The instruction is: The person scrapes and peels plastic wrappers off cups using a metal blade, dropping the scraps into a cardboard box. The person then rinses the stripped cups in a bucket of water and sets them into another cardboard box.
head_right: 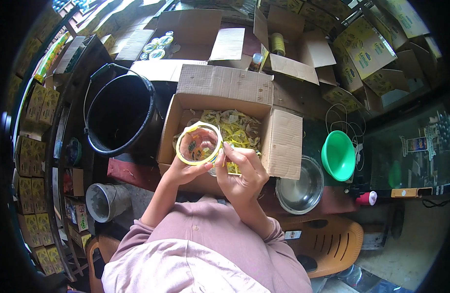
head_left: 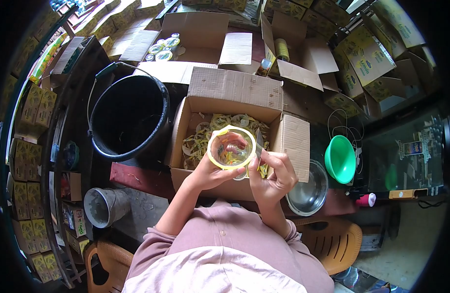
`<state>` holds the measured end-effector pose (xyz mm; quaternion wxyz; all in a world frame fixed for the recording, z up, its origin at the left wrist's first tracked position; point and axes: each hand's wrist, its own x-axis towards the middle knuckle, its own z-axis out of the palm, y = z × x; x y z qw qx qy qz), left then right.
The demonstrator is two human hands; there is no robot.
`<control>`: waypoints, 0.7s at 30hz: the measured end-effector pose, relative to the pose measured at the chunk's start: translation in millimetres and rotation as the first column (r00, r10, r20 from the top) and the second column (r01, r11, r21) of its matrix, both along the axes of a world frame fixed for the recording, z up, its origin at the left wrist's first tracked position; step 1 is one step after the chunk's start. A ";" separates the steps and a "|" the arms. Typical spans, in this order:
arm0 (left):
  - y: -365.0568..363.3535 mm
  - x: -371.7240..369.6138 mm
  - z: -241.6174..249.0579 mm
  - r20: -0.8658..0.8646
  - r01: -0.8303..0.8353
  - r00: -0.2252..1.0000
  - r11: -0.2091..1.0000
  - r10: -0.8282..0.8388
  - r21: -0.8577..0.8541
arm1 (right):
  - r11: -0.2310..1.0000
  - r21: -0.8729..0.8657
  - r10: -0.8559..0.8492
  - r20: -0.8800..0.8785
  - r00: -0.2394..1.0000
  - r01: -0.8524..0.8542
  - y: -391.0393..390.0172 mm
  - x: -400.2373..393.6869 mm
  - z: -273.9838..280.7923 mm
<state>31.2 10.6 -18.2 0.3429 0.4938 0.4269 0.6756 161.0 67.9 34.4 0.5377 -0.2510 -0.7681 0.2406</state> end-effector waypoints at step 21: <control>-1.6 -9.5 12.9 -0.154 0.047 0.987 0.999 -0.047 -0.008 | 0.992 -0.074 0.094 -0.047 0.994 -0.098 13.5 0.0 -2.8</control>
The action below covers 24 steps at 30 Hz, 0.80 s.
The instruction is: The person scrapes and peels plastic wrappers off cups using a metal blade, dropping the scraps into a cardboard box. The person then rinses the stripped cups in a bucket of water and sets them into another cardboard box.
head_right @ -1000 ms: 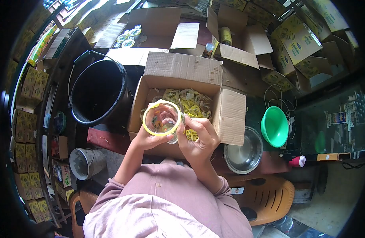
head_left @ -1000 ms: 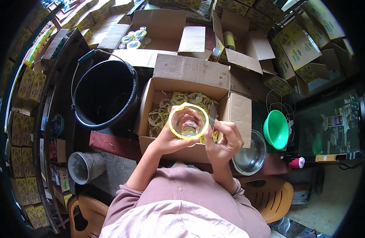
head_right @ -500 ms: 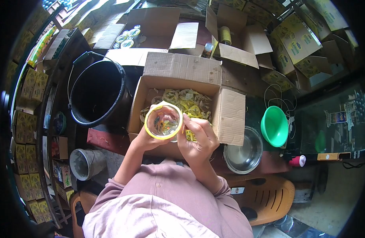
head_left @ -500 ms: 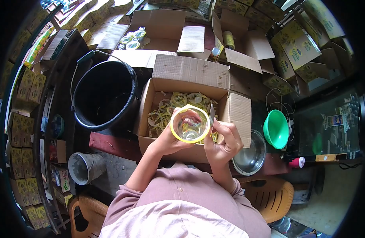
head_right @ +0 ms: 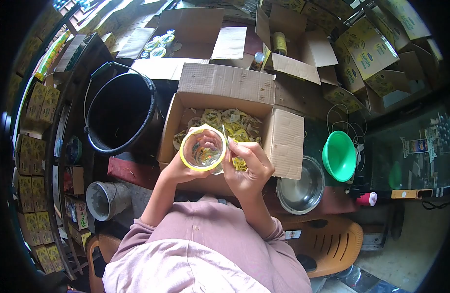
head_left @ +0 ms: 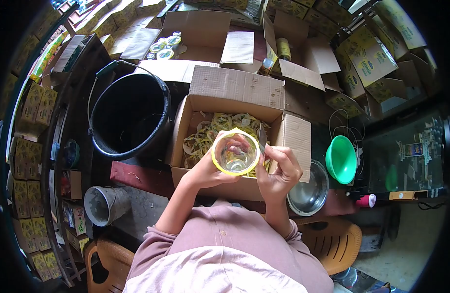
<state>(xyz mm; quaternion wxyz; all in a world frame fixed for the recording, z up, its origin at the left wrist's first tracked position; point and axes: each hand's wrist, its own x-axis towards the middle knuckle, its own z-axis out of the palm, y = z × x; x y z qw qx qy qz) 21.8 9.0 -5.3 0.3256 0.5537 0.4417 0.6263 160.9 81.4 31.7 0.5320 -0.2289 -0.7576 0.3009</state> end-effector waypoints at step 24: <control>-5.3 6.1 -9.1 -0.048 -0.081 0.996 0.995 0.079 -0.050 | 0.999 -0.021 -0.036 0.020 0.999 0.037 2.0 -1.2 -6.2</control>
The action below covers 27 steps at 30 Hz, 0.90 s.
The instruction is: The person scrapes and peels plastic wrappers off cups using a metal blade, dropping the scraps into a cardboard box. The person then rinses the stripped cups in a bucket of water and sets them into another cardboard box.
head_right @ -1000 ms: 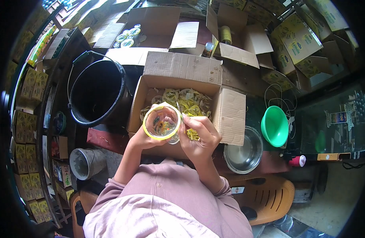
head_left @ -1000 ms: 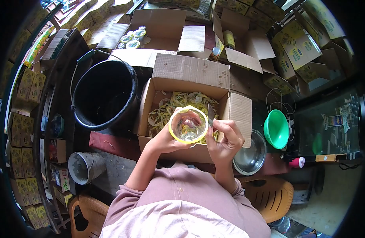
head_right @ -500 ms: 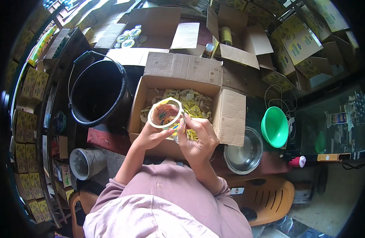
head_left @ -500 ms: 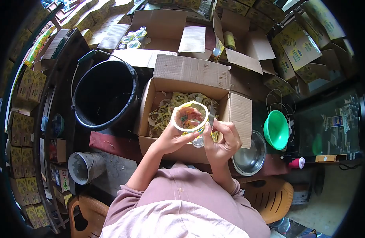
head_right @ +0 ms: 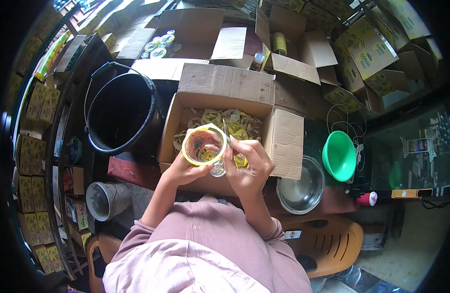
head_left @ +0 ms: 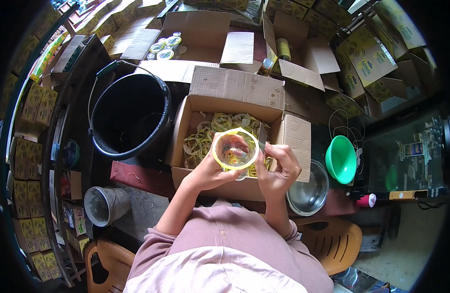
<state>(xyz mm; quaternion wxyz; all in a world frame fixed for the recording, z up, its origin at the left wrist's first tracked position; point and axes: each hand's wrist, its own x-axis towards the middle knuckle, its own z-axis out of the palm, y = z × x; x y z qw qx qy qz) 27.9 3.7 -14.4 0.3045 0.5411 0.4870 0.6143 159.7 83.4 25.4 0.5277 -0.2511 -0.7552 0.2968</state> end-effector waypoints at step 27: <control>-0.4 6.5 -1.5 -0.029 -0.029 0.999 0.999 0.029 0.018 | 0.998 0.042 -0.049 0.017 0.999 0.049 -7.3 3.2 0.7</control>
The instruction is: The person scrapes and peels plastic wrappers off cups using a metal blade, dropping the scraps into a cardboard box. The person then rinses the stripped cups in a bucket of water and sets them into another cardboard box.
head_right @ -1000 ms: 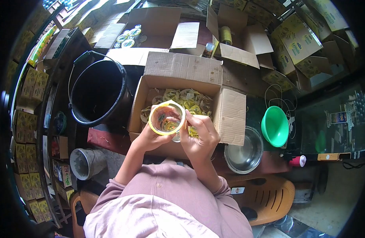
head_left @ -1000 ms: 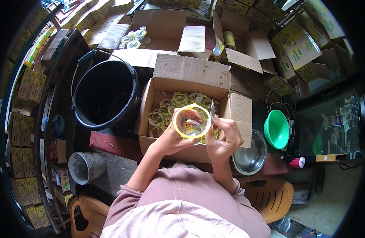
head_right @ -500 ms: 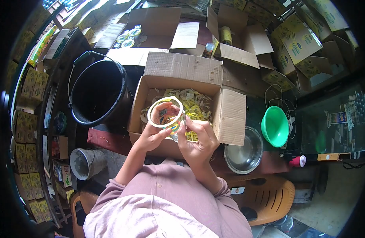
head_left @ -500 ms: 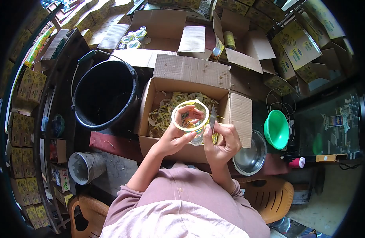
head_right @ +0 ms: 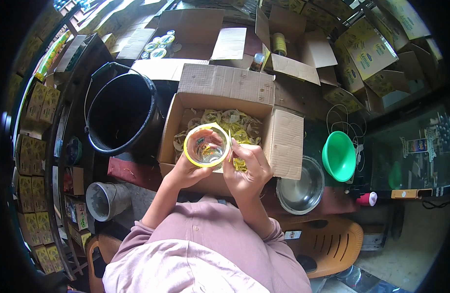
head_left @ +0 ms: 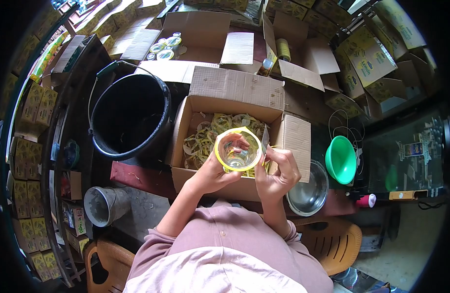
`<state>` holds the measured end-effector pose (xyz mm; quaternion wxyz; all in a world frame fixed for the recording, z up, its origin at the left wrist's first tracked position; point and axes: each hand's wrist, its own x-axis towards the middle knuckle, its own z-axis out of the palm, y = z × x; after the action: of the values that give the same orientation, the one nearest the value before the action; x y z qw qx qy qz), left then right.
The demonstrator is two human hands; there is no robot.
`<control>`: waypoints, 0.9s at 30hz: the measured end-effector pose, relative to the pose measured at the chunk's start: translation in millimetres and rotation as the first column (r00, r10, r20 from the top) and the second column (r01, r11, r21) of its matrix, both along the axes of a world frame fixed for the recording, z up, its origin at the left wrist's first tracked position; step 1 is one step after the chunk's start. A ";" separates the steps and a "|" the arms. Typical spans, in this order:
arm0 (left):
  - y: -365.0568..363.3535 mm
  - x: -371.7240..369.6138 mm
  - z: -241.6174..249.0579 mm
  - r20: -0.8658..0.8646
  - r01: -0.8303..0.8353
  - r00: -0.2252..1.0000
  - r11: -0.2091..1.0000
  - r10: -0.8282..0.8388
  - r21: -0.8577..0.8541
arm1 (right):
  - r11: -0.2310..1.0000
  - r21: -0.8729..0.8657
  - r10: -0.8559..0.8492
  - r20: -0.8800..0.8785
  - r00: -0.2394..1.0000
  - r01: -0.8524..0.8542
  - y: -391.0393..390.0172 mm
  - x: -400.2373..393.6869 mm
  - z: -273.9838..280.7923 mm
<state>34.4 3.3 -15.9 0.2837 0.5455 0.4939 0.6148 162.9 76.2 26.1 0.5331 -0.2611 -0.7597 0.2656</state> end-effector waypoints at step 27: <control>0.3 -5.9 13.3 0.065 0.059 0.996 0.998 -0.060 0.007 | 0.983 -0.068 0.168 -0.065 0.984 -0.173 7.1 1.8 -4.4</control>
<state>28.5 3.7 -2.5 0.3166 0.5401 0.4665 0.6248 164.7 83.3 21.7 0.5206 -0.2066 -0.7529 0.3457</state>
